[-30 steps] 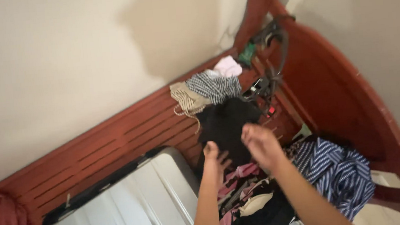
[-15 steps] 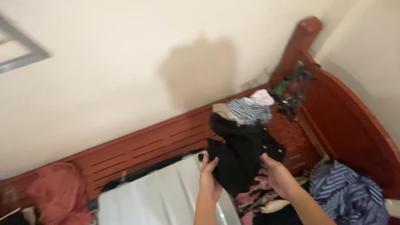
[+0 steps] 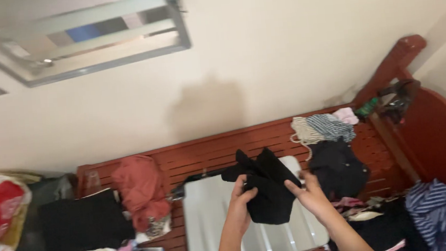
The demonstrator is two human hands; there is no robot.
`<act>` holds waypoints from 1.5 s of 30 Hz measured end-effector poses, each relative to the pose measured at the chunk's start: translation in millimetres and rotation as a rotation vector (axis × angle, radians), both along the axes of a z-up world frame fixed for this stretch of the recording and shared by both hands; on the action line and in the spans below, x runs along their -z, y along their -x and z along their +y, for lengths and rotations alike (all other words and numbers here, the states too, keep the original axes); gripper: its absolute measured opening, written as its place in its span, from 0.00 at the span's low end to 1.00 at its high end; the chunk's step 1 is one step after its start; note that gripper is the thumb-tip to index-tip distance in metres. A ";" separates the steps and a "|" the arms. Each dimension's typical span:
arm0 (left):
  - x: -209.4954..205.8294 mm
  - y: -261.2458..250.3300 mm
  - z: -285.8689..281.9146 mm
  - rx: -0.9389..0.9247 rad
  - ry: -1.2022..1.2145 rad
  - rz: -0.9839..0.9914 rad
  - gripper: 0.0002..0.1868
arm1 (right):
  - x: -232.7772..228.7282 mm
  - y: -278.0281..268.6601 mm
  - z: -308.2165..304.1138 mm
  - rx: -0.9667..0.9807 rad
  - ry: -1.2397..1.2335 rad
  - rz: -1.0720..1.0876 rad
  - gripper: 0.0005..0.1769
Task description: Folding various clothing items and packing them into a suitcase on a bed frame.
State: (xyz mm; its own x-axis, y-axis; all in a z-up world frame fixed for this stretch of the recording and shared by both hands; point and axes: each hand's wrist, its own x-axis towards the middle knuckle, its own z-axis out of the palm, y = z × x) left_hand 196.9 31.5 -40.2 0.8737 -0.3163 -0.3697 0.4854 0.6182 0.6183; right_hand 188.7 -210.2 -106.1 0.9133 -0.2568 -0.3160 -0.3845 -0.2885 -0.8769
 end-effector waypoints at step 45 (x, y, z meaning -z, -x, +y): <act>-206.1 4.3 138.5 -0.519 -0.943 -0.649 0.14 | -186.7 78.1 179.8 -0.607 0.295 -0.678 0.32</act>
